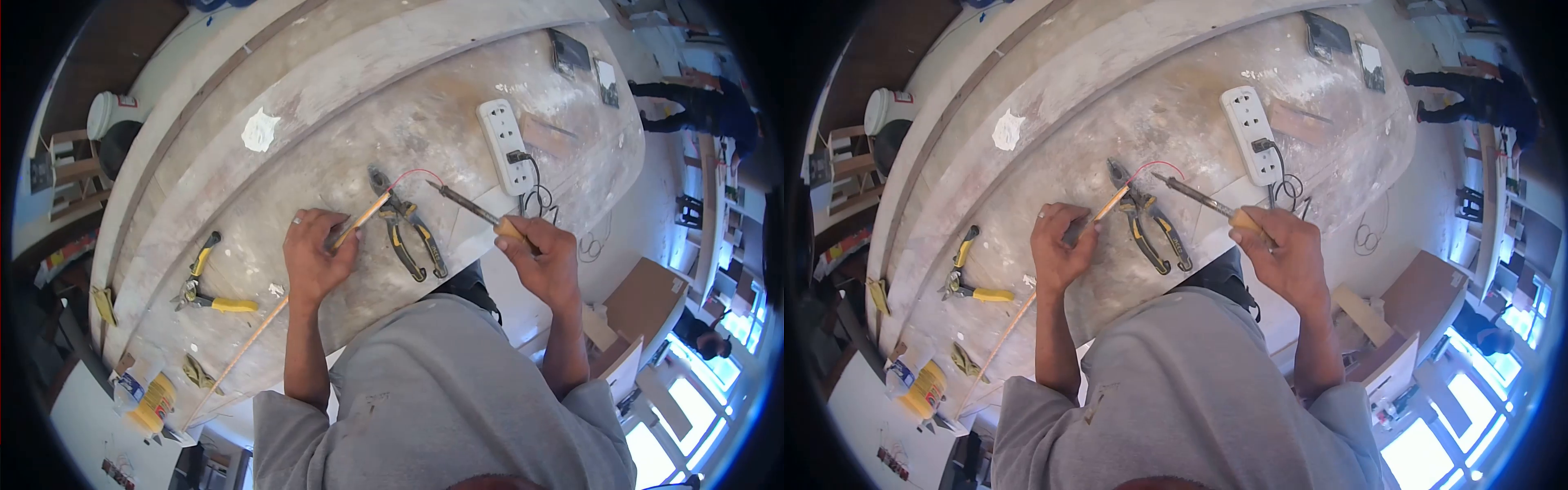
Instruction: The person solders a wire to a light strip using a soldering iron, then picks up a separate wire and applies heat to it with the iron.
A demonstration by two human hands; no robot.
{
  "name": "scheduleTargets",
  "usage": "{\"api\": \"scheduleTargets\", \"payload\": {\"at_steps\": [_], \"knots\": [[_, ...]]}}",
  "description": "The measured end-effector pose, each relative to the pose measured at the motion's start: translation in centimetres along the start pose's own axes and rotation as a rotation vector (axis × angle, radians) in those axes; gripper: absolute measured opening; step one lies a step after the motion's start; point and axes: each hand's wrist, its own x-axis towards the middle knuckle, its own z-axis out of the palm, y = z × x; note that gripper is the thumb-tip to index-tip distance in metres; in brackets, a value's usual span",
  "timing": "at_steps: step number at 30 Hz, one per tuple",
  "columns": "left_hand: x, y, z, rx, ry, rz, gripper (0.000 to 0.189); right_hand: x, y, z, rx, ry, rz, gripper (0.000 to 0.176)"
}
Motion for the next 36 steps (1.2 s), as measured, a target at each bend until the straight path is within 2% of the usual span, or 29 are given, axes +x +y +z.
{"api": "scheduleTargets", "payload": {"at_steps": [2,4,6,7,9,12,14,16,17,19,26,28,32,34,36], "knots": [[0.2,-0.2,-0.5,0.002,0.027,0.043,0.016,-1.3,0.4,0.2,0.018,-0.04,0.083,0.027],[0.2,-0.4,-1.5,0.003,0.053,0.079,0.016,-2.3,1.3,0.7,0.066,-0.017,0.062,0.028],[0.1,-0.4,-2.7,-0.109,0.108,-0.013,0.016,-2.7,1.9,1.4,0.108,0.001,0.04,0.029],[0.1,-0.4,-3.4,-0.1,0.105,-0.01,0.016,-2.7,2.1,1.7,0.132,0.004,0.034,0.028],[0.2,-0.4,-4.9,-0.338,0.105,-0.117,0.02,-2.6,2.3,1.9,0.159,0.001,0.025,0.028],[1.0,0.2,-6.5,-0.439,0.107,-0.19,0.023,-1.4,2.0,2.1,0.172,-0.041,0.004,0.028],[1.8,-0.2,-7.2,-0.413,0.08,-0.239,0.024,-0.7,1.8,2.0,0.14,-0.085,-0.003,0.027],[2.8,-0.4,-7.6,-0.262,-0.109,-0.255,0.026,-0.3,2.1,2.4,0.159,-0.064,-0.015,0.028],[3.3,-0.4,-7.6,-0.259,-0.117,-0.256,0.026,-0.2,2.3,2.5,0.17,-0.043,-0.037,0.028],[4.4,-0.4,-7.6,-0.03,-0.242,-0.157,0.03,-0.3,2.3,2.7,0.178,-0.038,-0.019,0.028],[5.7,0.4,-7.6,0.068,-0.383,-0.015,0.038,-1.0,2.2,3.7,0.208,-0.095,0.042,0.029],[5.5,1.4,-7.3,-0.128,-0.413,-0.16,0.047,-0.9,1.9,3.7,0.207,-0.108,0.043,0.028],[3.8,1.1,-6.8,-0.359,-0.394,-0.237,0.047,-0.8,1.9,4.0,0.214,-0.091,0.034,0.027],[3.1,1.4,-6.5,-0.577,-0.305,-0.301,0.036,-0.4,1.6,4.0,0.207,-0.111,0.032,0.027],[2.7,0.6,-6.0,-0.584,-0.246,-0.324,0.031,0.1,1.3,4.1,0.2,-0.132,0.025,0.027]]}}
